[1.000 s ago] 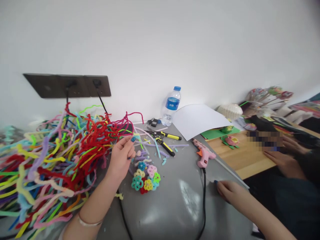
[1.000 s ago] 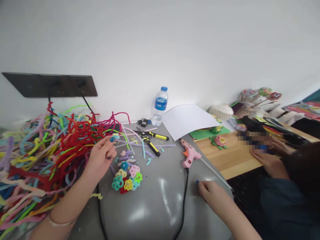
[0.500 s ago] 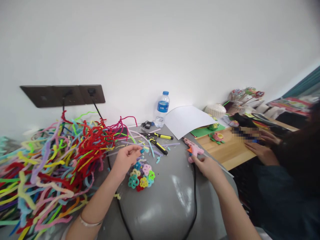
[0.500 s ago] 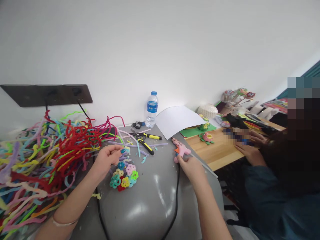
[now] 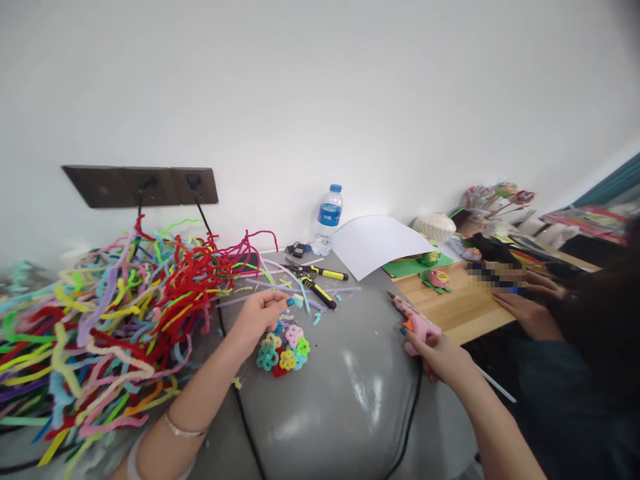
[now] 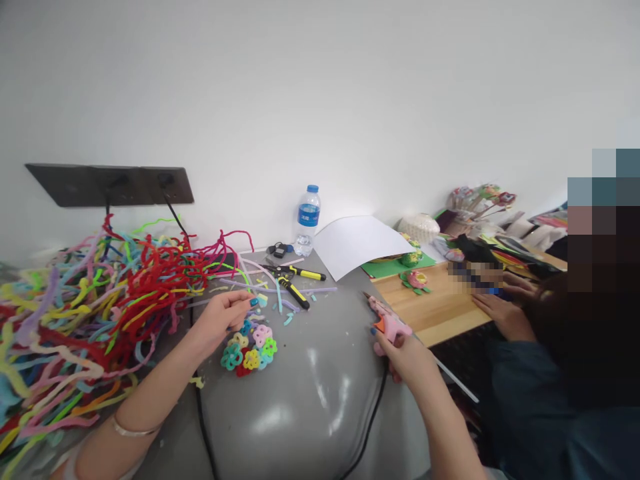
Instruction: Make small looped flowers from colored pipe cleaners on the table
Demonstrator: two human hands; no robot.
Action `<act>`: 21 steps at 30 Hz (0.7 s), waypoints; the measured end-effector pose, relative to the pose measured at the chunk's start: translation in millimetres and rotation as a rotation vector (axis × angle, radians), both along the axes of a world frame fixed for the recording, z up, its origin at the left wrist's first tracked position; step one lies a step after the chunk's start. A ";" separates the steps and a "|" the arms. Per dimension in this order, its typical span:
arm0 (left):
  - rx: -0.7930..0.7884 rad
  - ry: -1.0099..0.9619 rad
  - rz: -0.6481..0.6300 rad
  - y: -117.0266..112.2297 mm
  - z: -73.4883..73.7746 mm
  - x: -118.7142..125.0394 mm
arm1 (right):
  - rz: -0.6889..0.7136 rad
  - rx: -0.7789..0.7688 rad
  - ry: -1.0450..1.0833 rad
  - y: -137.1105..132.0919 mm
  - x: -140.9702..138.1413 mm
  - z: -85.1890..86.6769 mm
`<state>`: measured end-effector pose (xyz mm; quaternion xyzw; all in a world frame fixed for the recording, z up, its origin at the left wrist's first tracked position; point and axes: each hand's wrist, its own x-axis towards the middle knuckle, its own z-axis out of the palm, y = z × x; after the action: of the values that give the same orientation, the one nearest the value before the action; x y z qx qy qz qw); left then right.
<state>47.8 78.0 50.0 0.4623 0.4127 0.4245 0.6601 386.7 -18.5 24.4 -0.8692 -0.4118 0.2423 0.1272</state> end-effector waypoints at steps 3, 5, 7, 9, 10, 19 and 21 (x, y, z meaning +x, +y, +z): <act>0.017 0.019 -0.024 -1.0 -0.1 0.3 | -0.006 0.038 -0.007 5.1 4.1 -6.8; 0.028 0.038 -0.048 -1.9 0.8 0.4 | -0.018 0.057 0.001 6.5 7.1 -10.6; 0.029 0.056 -0.067 -2.2 1.5 0.5 | -0.032 0.071 0.010 6.1 8.7 -12.9; 0.028 0.064 -0.073 -1.8 1.2 0.6 | -0.042 0.086 0.010 4.8 8.3 -13.3; 0.029 0.067 -0.074 -1.4 0.7 0.7 | -0.046 0.094 0.007 4.2 7.5 -12.9; 0.023 0.072 -0.083 -0.5 -5.0 2.5 | -0.077 0.168 0.012 3.1 0.9 -7.3; 0.022 0.075 -0.084 -1.1 -4.9 2.7 | -0.096 0.200 0.011 1.2 0.7 -7.5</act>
<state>50.4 77.0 45.1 0.5021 0.4127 0.3831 0.6564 387.4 -17.4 16.9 -0.8695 -0.3913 0.1985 0.2270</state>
